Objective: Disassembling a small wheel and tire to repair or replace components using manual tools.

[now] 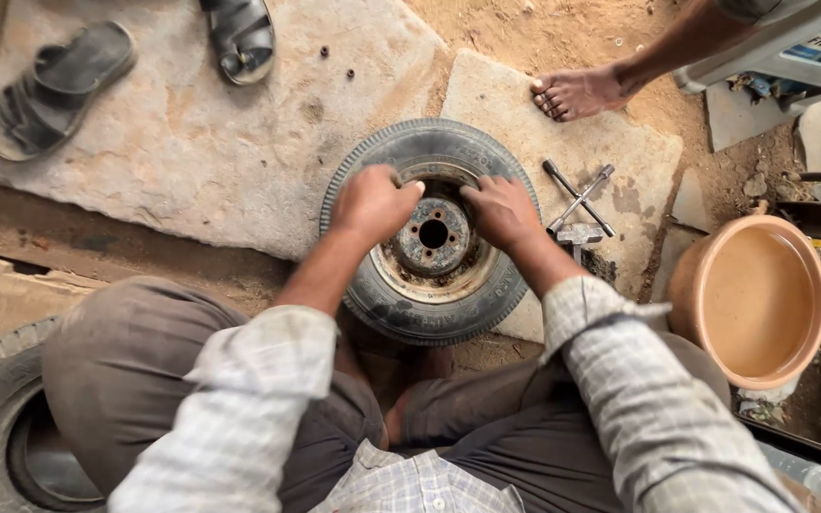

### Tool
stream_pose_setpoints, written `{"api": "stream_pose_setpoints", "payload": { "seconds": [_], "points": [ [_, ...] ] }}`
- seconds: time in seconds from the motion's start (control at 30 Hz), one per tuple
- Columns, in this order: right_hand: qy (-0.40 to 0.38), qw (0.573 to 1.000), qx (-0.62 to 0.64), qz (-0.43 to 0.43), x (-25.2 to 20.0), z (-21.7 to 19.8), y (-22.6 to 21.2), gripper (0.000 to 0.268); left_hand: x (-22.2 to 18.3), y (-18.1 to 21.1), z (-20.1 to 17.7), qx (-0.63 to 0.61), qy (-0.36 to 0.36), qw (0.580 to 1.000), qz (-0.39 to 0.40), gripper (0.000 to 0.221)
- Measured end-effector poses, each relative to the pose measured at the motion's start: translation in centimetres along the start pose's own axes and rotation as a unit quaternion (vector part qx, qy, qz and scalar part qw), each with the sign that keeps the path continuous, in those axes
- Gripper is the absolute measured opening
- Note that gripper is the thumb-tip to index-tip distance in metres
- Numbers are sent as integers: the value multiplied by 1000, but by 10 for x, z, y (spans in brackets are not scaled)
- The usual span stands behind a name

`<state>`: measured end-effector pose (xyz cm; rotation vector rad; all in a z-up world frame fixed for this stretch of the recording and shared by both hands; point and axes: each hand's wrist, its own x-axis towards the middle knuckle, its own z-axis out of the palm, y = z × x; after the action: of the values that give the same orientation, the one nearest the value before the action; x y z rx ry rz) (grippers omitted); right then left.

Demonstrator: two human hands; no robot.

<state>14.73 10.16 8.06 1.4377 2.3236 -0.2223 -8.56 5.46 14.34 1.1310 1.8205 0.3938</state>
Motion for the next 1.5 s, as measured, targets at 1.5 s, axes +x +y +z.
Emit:
{"api": "stream_pose_setpoints", "payload": {
  "seconds": [1.5],
  "points": [
    [108, 972, -100, -182, 40, 31, 5, 34, 76, -16, -19, 136, -7, 990, -43, 47]
  ]
}}
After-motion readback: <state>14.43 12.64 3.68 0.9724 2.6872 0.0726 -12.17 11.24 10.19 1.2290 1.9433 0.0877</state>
